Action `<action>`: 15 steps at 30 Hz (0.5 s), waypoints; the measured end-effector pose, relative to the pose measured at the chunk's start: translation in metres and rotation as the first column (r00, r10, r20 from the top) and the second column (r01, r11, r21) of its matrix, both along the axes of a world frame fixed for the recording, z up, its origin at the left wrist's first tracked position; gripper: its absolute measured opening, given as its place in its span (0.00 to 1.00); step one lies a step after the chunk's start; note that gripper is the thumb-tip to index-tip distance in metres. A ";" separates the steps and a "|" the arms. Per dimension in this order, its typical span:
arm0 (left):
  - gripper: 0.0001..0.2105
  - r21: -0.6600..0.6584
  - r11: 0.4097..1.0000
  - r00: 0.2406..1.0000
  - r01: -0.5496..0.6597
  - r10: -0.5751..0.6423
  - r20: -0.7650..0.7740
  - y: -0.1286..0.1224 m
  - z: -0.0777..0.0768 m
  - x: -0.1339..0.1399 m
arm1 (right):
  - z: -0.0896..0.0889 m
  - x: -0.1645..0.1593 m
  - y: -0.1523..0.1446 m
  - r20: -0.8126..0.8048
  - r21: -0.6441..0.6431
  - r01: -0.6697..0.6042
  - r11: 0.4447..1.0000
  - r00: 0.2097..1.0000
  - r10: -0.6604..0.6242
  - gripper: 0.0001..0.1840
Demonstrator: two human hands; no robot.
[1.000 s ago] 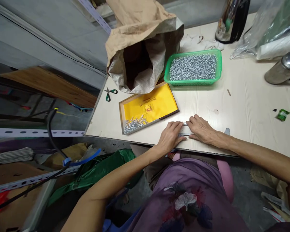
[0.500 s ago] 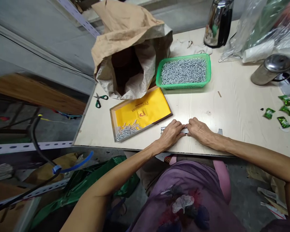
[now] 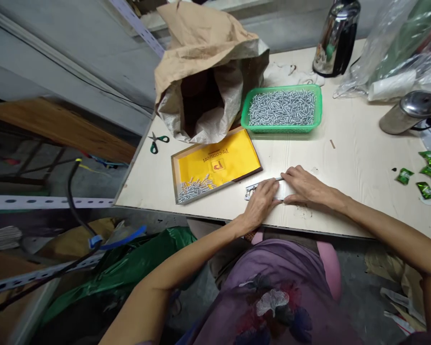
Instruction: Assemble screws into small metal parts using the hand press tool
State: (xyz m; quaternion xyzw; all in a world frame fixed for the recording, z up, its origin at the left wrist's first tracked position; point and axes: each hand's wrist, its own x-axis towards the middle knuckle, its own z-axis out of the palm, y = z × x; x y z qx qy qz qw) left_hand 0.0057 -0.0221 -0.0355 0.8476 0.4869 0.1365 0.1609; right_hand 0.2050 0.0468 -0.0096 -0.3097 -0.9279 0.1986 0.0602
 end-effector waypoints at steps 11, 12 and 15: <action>0.18 0.042 0.996 0.988 0.075 -0.080 0.132 -0.038 -0.017 0.014 | 0.004 -0.027 0.035 0.067 0.195 0.118 0.974 0.989 -0.134 0.15; 0.19 0.038 0.996 0.987 0.083 -0.087 0.132 -0.037 -0.014 0.014 | 0.011 -0.036 0.029 0.081 0.209 0.083 0.974 0.992 -0.102 0.14; 0.17 0.028 0.982 0.973 0.187 -0.189 0.134 -0.040 -0.009 0.015 | 0.023 -0.068 0.002 0.068 0.158 -0.201 0.967 0.979 0.192 0.10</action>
